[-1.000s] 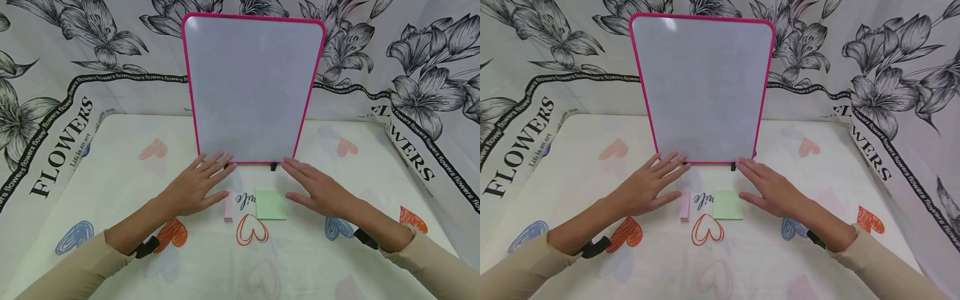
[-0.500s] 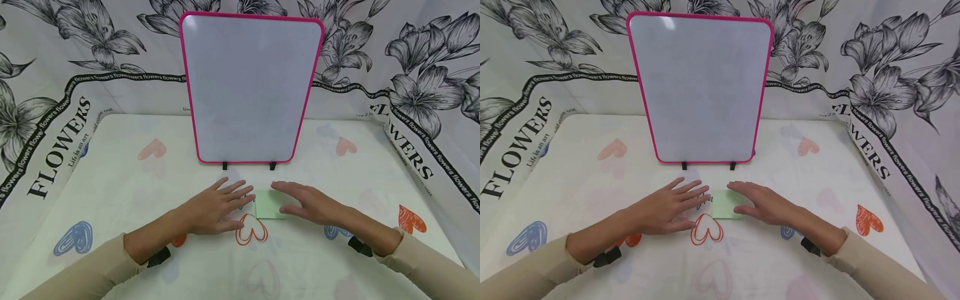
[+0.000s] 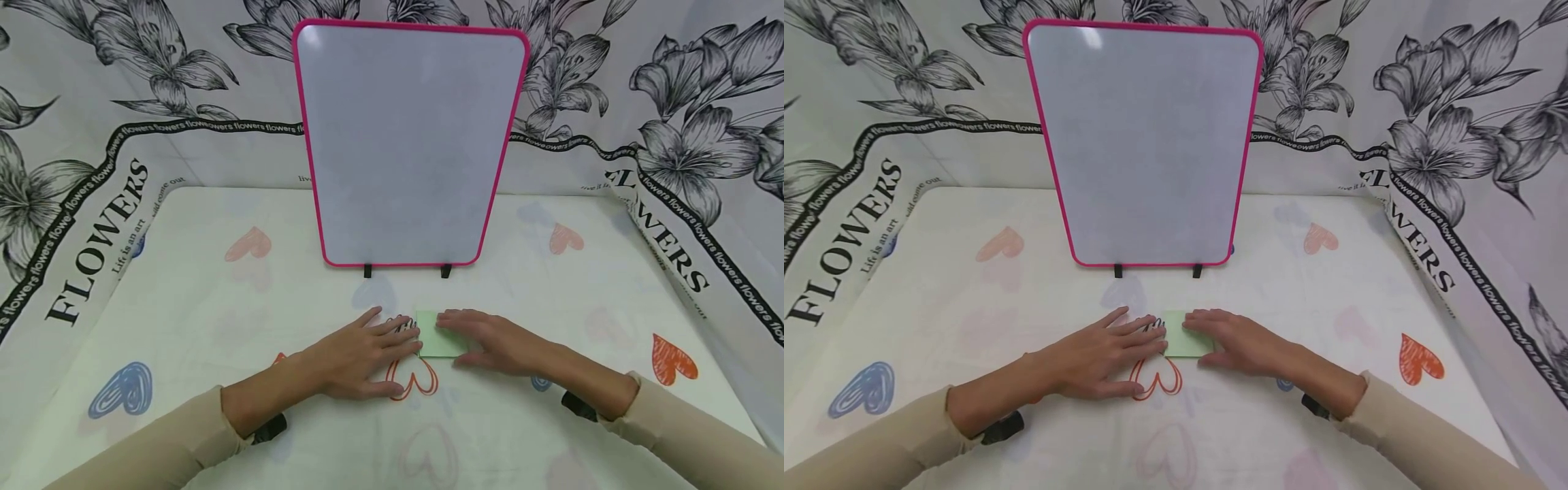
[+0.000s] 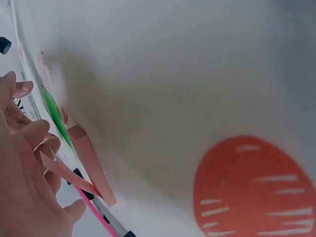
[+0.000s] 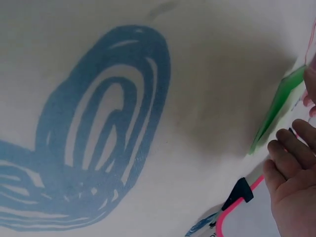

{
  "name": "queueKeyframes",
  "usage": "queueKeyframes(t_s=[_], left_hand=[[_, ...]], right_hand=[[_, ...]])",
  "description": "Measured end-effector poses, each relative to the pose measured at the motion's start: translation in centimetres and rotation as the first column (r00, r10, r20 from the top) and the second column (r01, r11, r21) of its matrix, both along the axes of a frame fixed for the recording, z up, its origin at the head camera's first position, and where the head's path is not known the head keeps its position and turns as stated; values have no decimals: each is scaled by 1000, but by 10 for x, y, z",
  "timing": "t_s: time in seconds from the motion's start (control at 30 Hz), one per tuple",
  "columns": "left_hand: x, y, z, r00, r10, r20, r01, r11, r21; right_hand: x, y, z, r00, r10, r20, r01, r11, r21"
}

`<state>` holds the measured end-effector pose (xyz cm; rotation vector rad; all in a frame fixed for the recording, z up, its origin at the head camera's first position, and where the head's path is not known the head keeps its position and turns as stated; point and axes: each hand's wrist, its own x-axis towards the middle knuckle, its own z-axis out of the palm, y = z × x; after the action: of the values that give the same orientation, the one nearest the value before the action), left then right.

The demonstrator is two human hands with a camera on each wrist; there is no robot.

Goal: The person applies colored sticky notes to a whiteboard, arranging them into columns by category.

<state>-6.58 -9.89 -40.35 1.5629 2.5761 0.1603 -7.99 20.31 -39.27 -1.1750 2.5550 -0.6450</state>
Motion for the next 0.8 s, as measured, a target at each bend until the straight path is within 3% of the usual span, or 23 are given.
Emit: queueKeyframes(t_s=[0.37,0.8], left_hand=[[-1,4,-5,1000,-7,-31,6,999,-32],[-2,3,-3,1000,6,-4,-6,998,-55]], right_hand=[[-1,-1,-4,999,27,-21,-26,999,34],[-4,2,-6,999,39,-25,-38,999,16]])
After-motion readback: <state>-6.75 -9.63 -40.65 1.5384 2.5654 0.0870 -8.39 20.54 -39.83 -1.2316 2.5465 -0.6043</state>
